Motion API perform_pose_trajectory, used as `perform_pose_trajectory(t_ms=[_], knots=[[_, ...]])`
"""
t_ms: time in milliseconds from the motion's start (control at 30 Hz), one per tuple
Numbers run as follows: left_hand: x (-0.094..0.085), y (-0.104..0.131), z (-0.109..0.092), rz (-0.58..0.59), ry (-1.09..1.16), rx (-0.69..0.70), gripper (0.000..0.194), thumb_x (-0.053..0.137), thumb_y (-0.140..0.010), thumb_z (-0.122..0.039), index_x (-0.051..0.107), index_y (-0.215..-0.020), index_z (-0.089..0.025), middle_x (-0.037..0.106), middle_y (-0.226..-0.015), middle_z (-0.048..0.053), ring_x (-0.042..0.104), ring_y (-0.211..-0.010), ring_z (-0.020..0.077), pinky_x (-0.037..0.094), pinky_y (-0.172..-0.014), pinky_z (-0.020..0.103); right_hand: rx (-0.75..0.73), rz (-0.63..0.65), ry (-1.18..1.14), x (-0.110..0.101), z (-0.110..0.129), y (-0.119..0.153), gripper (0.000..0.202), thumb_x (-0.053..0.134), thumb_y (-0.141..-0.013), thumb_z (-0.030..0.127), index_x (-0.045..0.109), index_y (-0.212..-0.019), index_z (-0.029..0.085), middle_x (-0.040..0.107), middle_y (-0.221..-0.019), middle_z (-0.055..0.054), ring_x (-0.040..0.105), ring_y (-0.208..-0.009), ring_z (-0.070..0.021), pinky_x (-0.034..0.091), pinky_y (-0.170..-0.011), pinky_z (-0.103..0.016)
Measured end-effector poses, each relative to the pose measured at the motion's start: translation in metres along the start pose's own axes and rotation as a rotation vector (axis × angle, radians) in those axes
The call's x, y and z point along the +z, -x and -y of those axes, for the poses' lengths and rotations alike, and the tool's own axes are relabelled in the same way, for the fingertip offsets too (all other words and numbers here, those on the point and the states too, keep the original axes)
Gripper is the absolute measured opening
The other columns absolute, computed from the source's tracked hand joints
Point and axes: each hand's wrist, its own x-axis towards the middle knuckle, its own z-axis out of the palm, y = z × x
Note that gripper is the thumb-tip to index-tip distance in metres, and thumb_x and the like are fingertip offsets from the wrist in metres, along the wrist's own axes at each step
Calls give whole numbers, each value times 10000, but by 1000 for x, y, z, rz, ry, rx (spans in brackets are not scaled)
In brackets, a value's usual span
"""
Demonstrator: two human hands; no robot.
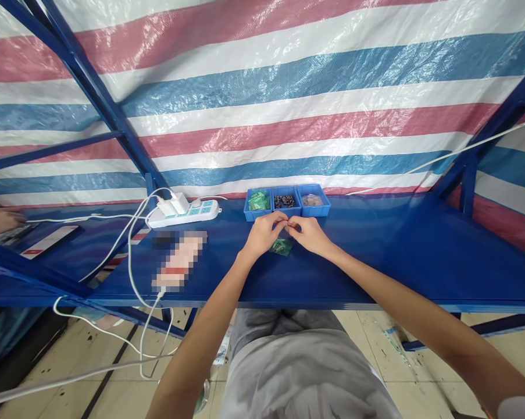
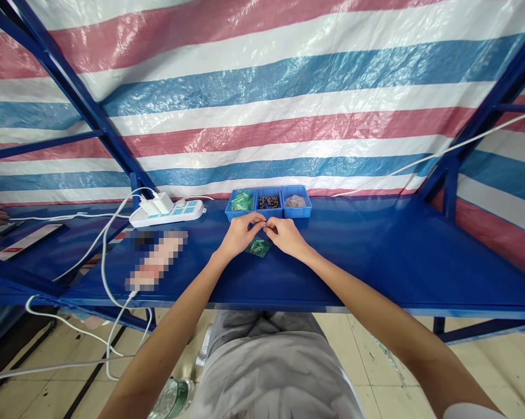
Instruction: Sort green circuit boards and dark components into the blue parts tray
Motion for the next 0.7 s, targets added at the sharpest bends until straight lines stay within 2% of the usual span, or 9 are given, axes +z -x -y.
perform_pose_trajectory(t_ms=[233,700], knots=[[-1,0,0,22,12,-3,187,561,-933,-202,703,-1054,-202,749,-1052,46,708,-947,196,559,-791,279,29,4,8,-2,-1,0,220,514,-939,263,620,-755,204,671,-677,-5,584,-602,-160,384,-608,-272],[-2,0,4,-24,33,-25,122,560,-957,-209,675,-997,-200,748,-978,31,713,-945,180,550,-822,273,33,45,-33,-1,-3,0,231,496,-961,268,663,-813,205,718,-735,-15,625,-620,-170,431,-624,-276]])
